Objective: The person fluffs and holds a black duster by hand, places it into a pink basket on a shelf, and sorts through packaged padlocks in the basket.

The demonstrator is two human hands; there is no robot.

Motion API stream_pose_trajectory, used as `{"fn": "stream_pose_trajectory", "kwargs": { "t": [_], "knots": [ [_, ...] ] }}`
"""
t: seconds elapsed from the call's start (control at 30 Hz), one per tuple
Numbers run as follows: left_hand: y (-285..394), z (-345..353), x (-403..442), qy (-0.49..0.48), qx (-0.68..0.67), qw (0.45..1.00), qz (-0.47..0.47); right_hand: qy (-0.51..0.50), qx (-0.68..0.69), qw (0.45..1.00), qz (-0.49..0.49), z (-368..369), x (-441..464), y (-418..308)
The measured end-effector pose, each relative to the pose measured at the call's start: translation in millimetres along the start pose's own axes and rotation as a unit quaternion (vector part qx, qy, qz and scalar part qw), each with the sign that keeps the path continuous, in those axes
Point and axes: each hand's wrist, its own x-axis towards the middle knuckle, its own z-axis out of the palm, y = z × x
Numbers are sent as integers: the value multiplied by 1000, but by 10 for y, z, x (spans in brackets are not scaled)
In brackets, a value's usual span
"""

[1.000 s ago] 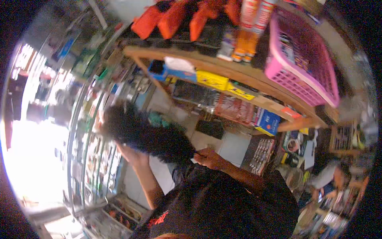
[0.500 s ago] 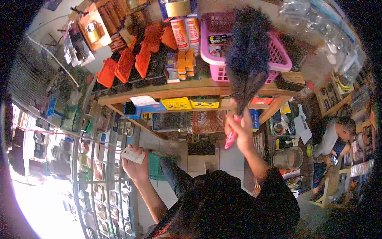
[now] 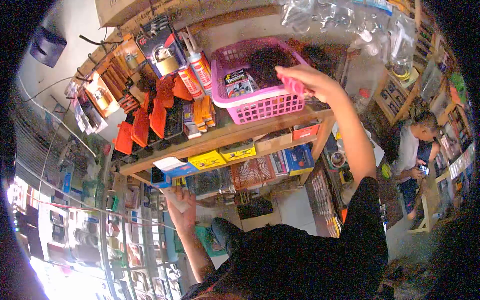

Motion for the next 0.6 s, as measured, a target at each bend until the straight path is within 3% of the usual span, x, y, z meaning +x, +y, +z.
{"fn": "stream_pose_trajectory", "kwargs": {
  "t": [0.03, 0.13, 0.17, 0.27, 0.3, 0.37, 0.5, 0.6],
  "knots": [
    [-27, 93, 22, -3, -18, 1000, -4, -42, -19, 998, 47, -34, -50, -64],
    [-73, 345, 36, 38, 54, 998, 8, 32, -139, 988, 64, 17, -174, -143],
    [-84, 302, 82, -77, 39, 996, 7, 39, -118, 992, 33, 36, -269, -184],
    [-87, 442, 168, -138, 76, 987, -23, 176, -169, 961, -133, 228, -503, -240],
    [-118, 587, 153, -90, 91, 992, -14, 187, -159, 953, -178, 309, -606, -297],
    [-137, 832, 135, -84, 142, 986, 6, 202, -135, 933, -264, 516, -828, -432],
    [-87, 1152, 174, -152, 169, 974, 3, 81, -185, 927, -315, 994, -1047, -451],
    [-92, 1459, 187, -213, 194, 957, 28, -30, -195, 955, -221, 1293, -977, -409]
  ]
}}
